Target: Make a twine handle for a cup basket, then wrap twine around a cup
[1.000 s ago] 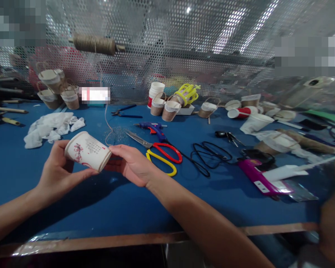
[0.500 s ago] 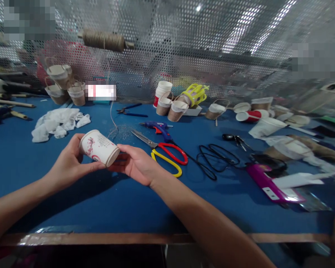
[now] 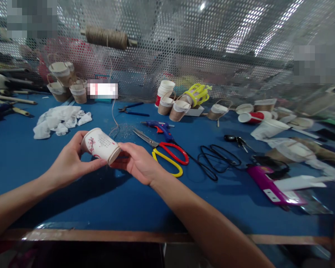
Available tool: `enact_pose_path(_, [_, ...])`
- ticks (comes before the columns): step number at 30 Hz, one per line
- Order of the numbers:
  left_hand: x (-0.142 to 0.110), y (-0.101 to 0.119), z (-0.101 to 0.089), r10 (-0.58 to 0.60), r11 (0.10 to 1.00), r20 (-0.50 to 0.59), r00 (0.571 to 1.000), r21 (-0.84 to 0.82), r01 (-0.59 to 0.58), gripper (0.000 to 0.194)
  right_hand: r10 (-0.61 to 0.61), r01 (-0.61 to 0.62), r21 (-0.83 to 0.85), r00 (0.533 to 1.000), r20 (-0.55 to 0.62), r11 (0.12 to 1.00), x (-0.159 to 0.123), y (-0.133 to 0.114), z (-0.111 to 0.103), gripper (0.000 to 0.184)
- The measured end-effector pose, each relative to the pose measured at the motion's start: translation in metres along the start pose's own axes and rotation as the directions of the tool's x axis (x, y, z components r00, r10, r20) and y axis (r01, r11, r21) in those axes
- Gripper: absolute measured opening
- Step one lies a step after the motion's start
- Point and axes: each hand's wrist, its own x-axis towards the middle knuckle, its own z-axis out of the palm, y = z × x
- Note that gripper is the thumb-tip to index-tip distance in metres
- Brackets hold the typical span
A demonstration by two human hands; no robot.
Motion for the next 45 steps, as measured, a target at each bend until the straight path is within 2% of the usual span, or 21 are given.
enact_pose_path(6, [-0.0004, 0.0024, -0.0004, -0.038, 0.999, 0.007, 0.999, 0.025, 0.038, 0.049, -0.017, 0.017, -0.019, 1.0, -0.011, 1.0, 0.0, 0.0002, 0.0012, 0.011])
enact_pose_path(17, [0.0002, 0.0004, 0.0013, -0.022, 0.999, -0.004, 1.0, 0.032, 0.022, 0.049, -0.031, 0.03, -0.032, 0.999, -0.017, 0.999, 0.0, 0.0001, 0.0007, 0.01])
enact_pose_path(23, [0.0007, 0.0003, 0.0, -0.005, 1.0, 0.034, 0.999, 0.029, 0.004, 0.052, -0.058, 0.056, -0.08, 0.998, -0.024, 0.995, 0.0005, -0.0008, 0.0015, 0.009])
enact_pose_path(31, [0.0005, 0.004, 0.0009, -0.031, 0.998, -0.013, 0.999, 0.055, 0.032, 0.051, -0.087, 0.078, -0.132, 0.994, -0.064, 0.988, -0.0004, 0.0025, 0.0052, 0.004])
enact_pose_path(40, [0.0002, 0.006, 0.0002, -0.055, 0.995, 0.009, 0.998, 0.083, 0.054, 0.051, -0.088, 0.076, -0.139, 0.993, -0.08, 0.987, -0.0001, 0.002, 0.0061, 0.004])
enact_pose_path(45, [0.0005, 0.0029, -0.0014, -0.053, 0.998, 0.041, 0.998, 0.03, 0.052, 0.052, -0.09, 0.079, -0.145, 0.993, -0.073, 0.986, -0.0001, 0.0014, 0.0049, 0.005])
